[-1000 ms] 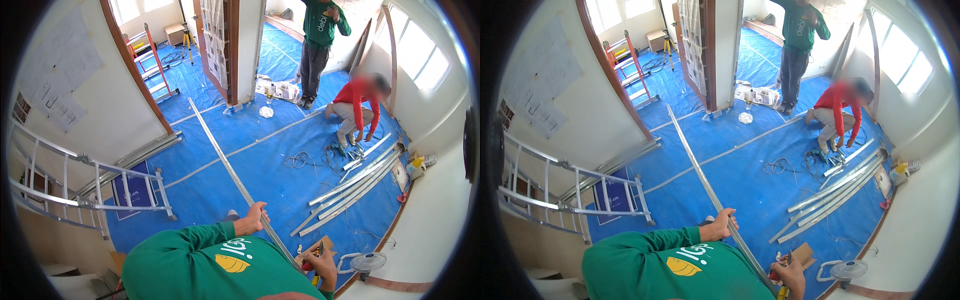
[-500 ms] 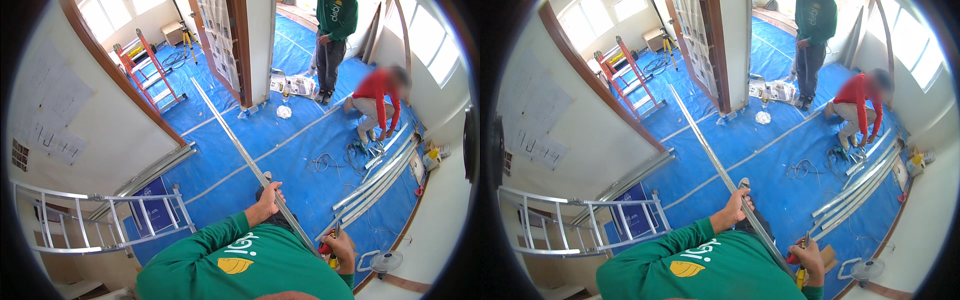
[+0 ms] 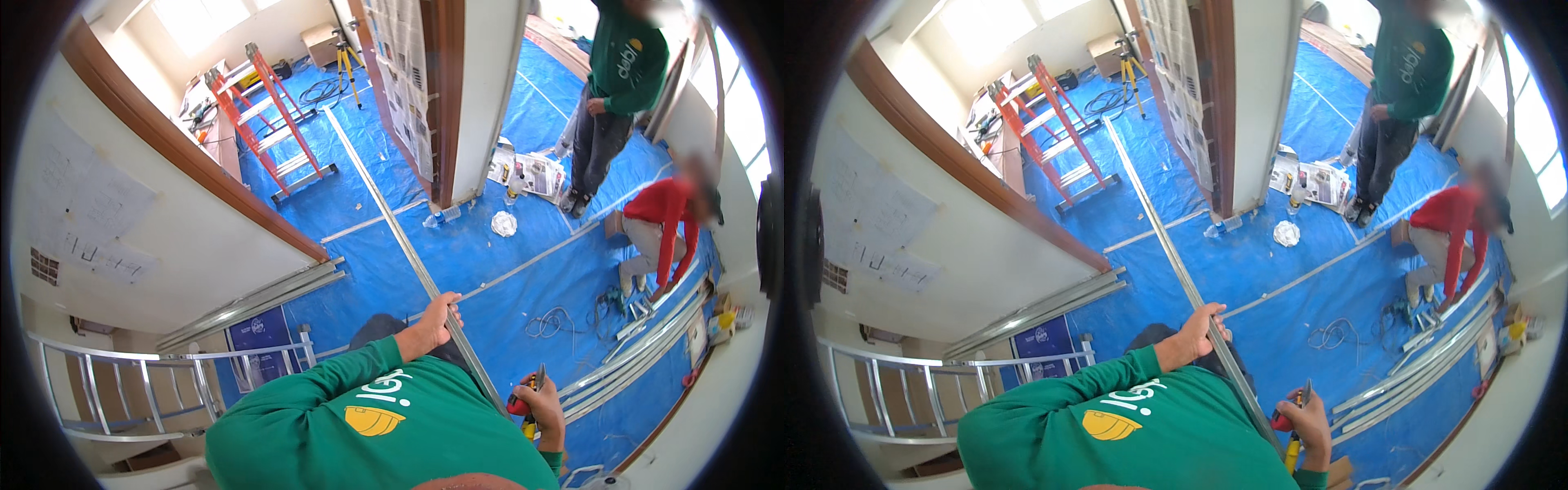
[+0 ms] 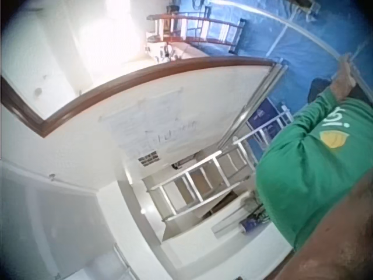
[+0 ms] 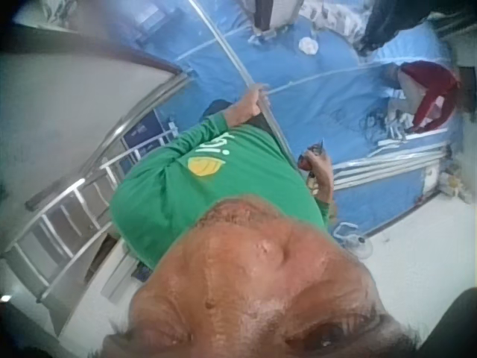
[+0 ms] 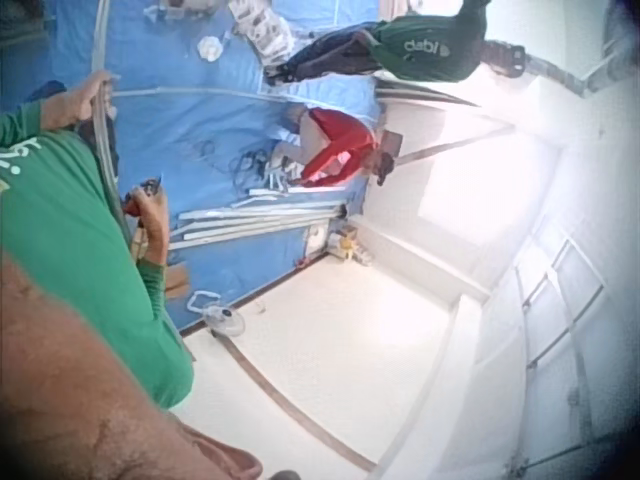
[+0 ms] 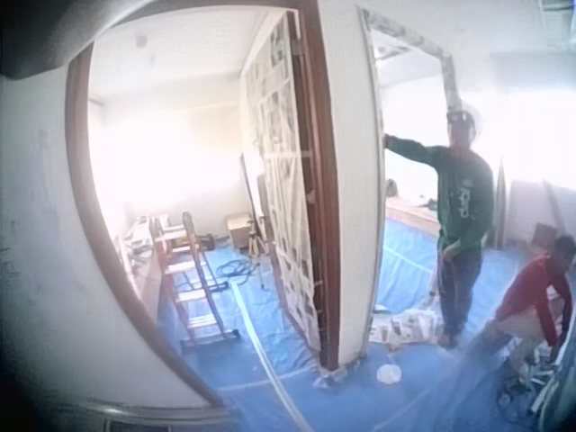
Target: The person measures and marks metal strips with a tape measure and pencil, then cuts them to length using tin snips. The person sits on the floor during the task and places cut pieces aside.
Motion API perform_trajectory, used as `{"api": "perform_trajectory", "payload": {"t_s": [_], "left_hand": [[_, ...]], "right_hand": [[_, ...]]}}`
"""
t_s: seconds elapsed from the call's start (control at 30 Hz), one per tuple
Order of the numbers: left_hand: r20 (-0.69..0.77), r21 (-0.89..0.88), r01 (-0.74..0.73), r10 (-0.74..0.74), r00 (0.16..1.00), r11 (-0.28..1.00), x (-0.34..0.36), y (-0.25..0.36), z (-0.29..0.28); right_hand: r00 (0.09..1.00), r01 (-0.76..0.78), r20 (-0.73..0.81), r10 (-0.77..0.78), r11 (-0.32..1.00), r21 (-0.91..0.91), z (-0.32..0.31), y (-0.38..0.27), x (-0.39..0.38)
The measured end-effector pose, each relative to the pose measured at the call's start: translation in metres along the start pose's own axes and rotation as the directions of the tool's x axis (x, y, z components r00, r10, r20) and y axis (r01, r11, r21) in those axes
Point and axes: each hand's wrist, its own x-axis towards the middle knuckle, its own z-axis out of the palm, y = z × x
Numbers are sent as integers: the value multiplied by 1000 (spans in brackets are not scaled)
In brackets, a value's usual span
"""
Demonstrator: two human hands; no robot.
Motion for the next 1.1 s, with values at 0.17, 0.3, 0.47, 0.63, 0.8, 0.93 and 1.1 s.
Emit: {"api": "perform_trajectory", "payload": {"t_s": [0.17,0.3,0.47,0.63,0.8,0.93,1.1], "left_hand": [[27,6,-46,45,999,999,15,81,25],[43,-51,-64,66,997,997,42,148,31],[59,-94,-35,41,997,995,85,256,32],[78,-90,-42,49,996,995,117,374,36],[99,-82,-83,91,991,993,131,495,35],[109,-81,-95,104,989,992,139,572,33],[83,-78,-119,125,989,990,165,658,40]], "right_hand": [[1000,-6,-11,6,1000,-9,26,-70,50],[1000,15,2,-15,999,40,63,-118,95],[999,41,-31,-42,999,-25,132,-184,160],[997,66,-30,-68,997,-50,213,-268,218],[986,151,-69,-149,988,27,297,-339,261],[985,170,-47,-167,984,61,348,-377,294],[990,140,-23,-139,989,44,393,-422,356]]}}
